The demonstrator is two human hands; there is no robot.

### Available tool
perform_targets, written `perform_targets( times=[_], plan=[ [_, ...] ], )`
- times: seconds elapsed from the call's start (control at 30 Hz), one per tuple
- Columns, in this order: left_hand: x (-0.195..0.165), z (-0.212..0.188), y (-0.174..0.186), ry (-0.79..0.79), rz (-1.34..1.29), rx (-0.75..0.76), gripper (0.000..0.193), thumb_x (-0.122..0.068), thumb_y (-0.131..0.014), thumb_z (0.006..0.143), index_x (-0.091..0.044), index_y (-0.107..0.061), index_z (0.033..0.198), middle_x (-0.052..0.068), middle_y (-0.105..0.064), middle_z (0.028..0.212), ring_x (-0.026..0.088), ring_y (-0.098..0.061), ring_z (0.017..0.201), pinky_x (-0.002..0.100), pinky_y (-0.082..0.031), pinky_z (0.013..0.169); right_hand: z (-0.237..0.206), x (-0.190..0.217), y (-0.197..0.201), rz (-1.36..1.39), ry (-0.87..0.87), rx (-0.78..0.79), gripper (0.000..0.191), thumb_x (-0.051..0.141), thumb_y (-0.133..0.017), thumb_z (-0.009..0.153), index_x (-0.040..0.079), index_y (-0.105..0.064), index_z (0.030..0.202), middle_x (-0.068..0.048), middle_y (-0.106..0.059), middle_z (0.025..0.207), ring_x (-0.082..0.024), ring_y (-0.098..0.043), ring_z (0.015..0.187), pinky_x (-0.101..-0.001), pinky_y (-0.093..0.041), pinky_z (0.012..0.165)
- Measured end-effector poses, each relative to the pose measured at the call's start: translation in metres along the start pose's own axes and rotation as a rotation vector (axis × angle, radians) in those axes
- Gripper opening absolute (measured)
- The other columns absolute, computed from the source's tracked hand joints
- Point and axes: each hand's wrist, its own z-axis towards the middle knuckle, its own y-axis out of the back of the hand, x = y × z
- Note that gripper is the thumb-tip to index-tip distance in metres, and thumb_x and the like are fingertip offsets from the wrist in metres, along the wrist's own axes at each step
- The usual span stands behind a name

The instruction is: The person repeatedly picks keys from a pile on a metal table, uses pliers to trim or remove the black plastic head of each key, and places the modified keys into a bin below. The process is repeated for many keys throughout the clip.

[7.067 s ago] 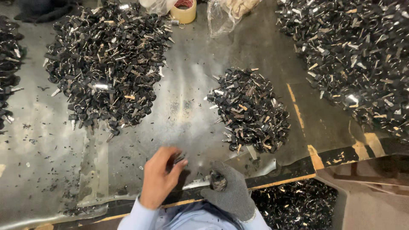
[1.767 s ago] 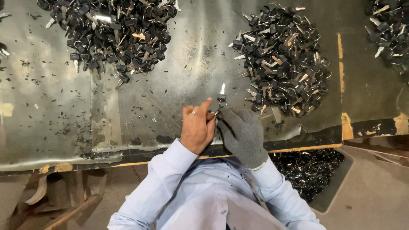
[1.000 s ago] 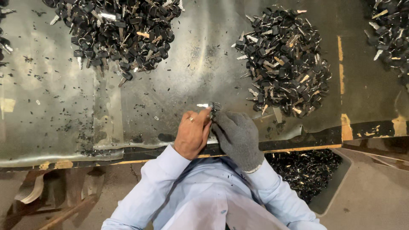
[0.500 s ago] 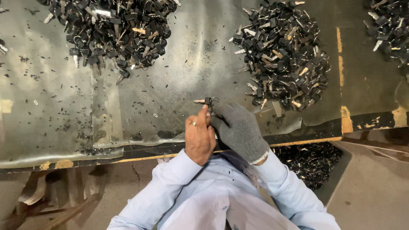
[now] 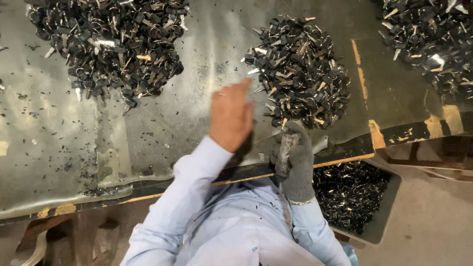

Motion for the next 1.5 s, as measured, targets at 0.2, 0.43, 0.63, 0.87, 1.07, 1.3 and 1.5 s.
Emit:
perform_targets(
  times=[0.2, 0.43, 0.63, 0.87, 1.07, 1.3, 1.5],
  plan=[
    [-0.012, -0.004, -0.033, -0.021, -0.130, 0.139, 0.062, 0.004, -0.060, 0.084, -0.001, -0.047, 0.144, 0.017, -0.062, 0.101, 0.038, -0.060, 0.095, 0.049, -0.044, 0.084, -0.002, -0.008, 0.016, -0.221, 0.021, 0.081, 0.069, -0.001, -0.067, 0.068, 0.002, -0.056, 0.136, -0.008, -0.060, 0.090, -0.012, -0.056, 0.064, -0.0256, -0.048, 0.049],
    [-0.006, -0.068, 0.068, 0.232, -0.348, 0.105, 0.031, 0.008, -0.067, 0.085, -0.004, -0.070, 0.113, 0.015, -0.061, 0.101, 0.029, -0.064, 0.086, 0.036, -0.054, 0.075, 0.001, -0.010, 0.006, -0.686, 0.425, 0.366, 0.062, 0.003, -0.086, 0.068, 0.002, -0.063, 0.126, -0.013, -0.068, 0.126, -0.019, -0.068, 0.112, -0.0338, -0.058, 0.094],
    [-0.036, -0.071, 0.066, 0.065, -0.488, 0.230, 0.031, 0.005, -0.068, 0.083, -0.006, -0.073, 0.111, 0.012, -0.063, 0.098, 0.029, -0.065, 0.086, 0.037, -0.052, 0.077, 0.020, 0.012, -0.023, -1.143, 0.407, 0.366, 0.042, 0.011, -0.082, 0.074, 0.009, -0.072, 0.115, -0.007, -0.077, 0.096, -0.018, -0.077, 0.086, -0.0323, -0.063, 0.075],
    [0.005, -0.071, 0.021, 0.045, -0.128, 0.063, 0.023, -0.007, -0.073, 0.086, -0.006, -0.069, 0.109, 0.008, -0.065, 0.095, 0.031, -0.059, 0.089, 0.044, -0.039, 0.077, 0.005, 0.015, -0.039, -1.339, 0.751, 0.268, 0.047, 0.013, -0.075, 0.083, -0.003, -0.062, 0.125, -0.019, -0.067, 0.104, -0.039, -0.066, 0.095, -0.0465, -0.053, 0.083],
    [0.001, -0.091, 0.016, 0.113, -0.178, -0.019, 0.020, -0.002, -0.071, 0.080, -0.008, -0.067, 0.099, 0.007, -0.061, 0.088, 0.030, -0.058, 0.088, 0.043, -0.037, 0.081, 0.011, 0.002, -0.046, -1.299, 0.672, 0.227, 0.037, 0.014, -0.078, 0.079, 0.003, -0.069, 0.114, -0.015, -0.070, 0.095, -0.036, -0.067, 0.089, -0.0456, -0.053, 0.078],
    [0.012, -0.089, 0.012, 0.120, -0.189, 0.040, 0.022, 0.003, -0.067, 0.074, -0.009, -0.069, 0.092, 0.007, -0.059, 0.082, 0.030, -0.057, 0.083, 0.043, -0.037, 0.081, 0.017, 0.005, -0.064, -1.326, 0.709, 0.348, 0.024, 0.009, -0.073, 0.085, 0.008, -0.071, 0.109, -0.011, -0.072, 0.097, -0.033, -0.069, 0.093, -0.0429, -0.054, 0.080],
    [0.008, -0.087, 0.009, 0.124, -0.227, -0.084, 0.017, 0.001, -0.068, 0.080, -0.008, -0.067, 0.094, 0.006, -0.063, 0.086, 0.028, -0.059, 0.086, 0.044, -0.037, 0.088, 0.024, 0.013, -0.069, -1.274, 0.669, 0.380, 0.026, 0.009, -0.074, 0.082, 0.007, -0.072, 0.107, -0.013, -0.073, 0.099, -0.032, -0.069, 0.091, -0.0421, -0.055, 0.079]
  ],
)
